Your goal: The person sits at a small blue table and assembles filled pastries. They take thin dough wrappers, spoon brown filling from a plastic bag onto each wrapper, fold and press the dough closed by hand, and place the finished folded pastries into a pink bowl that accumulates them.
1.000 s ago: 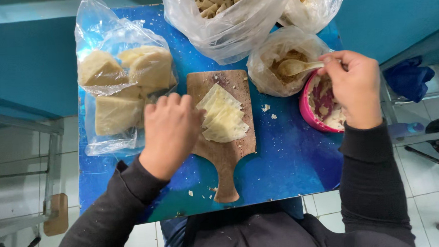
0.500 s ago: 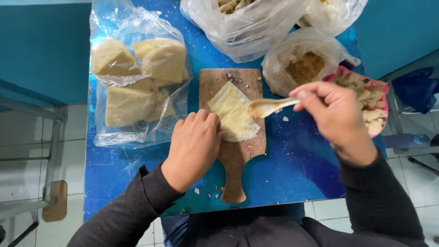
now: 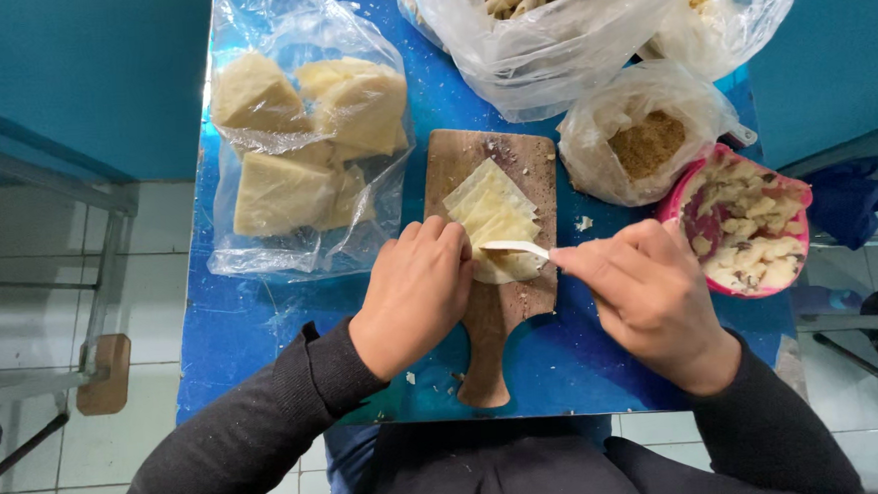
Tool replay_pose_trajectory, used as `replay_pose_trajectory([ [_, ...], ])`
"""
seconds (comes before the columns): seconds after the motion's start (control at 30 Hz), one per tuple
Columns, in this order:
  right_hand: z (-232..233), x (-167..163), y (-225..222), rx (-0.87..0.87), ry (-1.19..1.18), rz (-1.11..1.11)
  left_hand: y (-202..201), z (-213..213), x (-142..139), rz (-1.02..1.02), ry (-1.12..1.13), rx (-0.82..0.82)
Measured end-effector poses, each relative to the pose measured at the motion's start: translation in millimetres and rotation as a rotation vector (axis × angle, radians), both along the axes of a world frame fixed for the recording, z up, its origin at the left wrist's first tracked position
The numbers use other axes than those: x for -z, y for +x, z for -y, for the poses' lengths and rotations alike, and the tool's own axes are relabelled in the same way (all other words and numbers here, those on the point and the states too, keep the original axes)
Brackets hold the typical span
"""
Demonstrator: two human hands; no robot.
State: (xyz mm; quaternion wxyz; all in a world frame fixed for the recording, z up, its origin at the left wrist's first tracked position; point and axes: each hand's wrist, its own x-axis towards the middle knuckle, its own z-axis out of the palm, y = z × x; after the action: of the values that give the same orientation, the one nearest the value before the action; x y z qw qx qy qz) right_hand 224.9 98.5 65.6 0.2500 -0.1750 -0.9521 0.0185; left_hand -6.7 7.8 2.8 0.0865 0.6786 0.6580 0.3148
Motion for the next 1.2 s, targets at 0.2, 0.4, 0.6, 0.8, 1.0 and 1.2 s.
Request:
replay_pose_trajectory([
  [0.2, 5, -6, 4, -0.074, 0.202, 0.068, 1, 0, 0, 0.053, 0.022, 0.018],
  [0.4, 4, -6, 12, -0.082, 0.187, 0.057, 2, -2, -1, 0.09, 0.034, 0.035],
  [0.6, -9, 8, 48, 0.28, 0.205, -0.199, 3, -1, -4, 0.145, 0.067, 0.064],
  [0.8, -49, 14, 56, 0.668, 0.205, -0.138, 4, -2, -1, 0.283, 0.072, 0.143],
  [1.0, -32, 7, 14, 0.581, 0.173, -0.112, 8, -5, 1, 0.314, 0.078, 0.16],
  [1.2, -2, 27, -21, 0.241, -0.181, -0.03, 8, -3, 0, 0.317, 0.092, 0.149],
])
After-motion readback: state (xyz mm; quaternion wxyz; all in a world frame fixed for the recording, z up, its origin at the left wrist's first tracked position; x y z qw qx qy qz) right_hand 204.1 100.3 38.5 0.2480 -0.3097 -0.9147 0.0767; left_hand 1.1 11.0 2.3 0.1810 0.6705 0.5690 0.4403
